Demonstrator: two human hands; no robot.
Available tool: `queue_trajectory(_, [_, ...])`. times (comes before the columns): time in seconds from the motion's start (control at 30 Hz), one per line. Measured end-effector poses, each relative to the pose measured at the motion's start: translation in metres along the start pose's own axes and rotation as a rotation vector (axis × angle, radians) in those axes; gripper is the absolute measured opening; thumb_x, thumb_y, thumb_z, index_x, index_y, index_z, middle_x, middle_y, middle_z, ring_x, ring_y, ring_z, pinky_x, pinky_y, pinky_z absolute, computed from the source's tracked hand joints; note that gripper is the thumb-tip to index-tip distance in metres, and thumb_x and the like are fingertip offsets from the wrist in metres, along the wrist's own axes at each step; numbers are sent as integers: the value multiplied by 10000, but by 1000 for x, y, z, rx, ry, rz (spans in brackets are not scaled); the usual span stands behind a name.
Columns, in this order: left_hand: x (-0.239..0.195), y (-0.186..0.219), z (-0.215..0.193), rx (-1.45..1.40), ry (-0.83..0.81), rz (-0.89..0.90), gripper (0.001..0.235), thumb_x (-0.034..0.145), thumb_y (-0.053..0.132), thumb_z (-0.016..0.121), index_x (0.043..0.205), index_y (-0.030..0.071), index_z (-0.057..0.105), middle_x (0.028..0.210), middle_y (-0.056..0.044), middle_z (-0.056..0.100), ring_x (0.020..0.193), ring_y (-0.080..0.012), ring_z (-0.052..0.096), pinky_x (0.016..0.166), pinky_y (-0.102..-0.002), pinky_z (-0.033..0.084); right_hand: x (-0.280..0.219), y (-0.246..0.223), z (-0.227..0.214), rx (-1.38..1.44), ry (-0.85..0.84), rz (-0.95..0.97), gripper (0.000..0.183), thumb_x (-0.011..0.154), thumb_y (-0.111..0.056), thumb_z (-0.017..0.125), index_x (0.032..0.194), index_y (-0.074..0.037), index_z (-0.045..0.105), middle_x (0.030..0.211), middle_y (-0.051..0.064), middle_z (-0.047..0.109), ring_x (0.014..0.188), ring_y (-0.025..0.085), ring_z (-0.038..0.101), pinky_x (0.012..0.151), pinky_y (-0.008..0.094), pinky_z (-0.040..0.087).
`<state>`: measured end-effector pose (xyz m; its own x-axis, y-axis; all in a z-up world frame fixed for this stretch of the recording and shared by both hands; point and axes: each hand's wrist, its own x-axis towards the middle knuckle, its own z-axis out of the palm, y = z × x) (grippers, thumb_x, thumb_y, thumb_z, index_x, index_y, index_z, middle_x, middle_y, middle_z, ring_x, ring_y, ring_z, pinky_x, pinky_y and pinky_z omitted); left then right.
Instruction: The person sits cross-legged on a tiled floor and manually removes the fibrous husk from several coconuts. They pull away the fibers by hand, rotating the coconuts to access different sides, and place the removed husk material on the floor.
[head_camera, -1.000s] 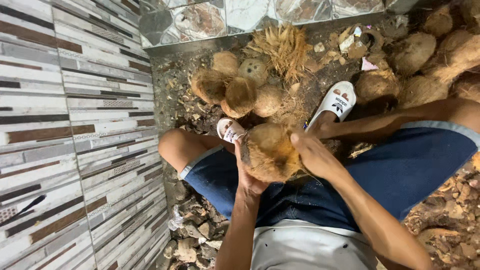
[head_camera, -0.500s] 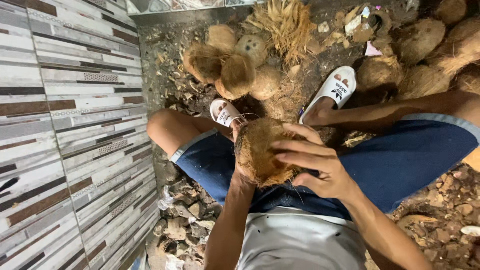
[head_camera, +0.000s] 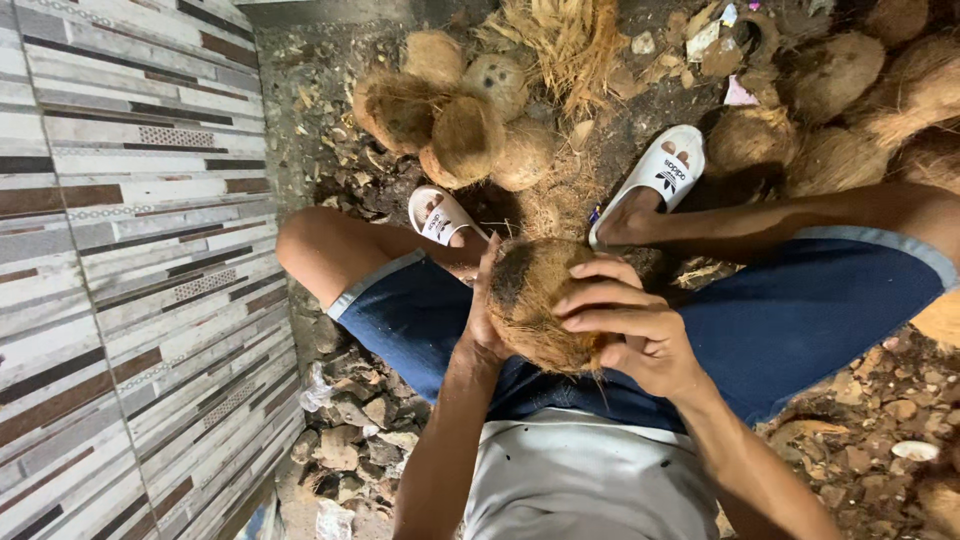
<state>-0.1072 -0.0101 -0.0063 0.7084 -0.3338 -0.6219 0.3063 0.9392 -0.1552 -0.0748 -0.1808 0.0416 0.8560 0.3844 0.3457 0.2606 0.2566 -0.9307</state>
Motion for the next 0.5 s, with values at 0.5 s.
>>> queue_trajectory(0.5, [12,-6,-22,276,-72,153,606,978,520,533,1389,75,508,1379,-159,528,1235,-314,513,1010,-462,425,12,-14,-27,51,-251,181,193,837,-237,714,1003,-197,804,991,73,683,1028,282,462,1021,534,262])
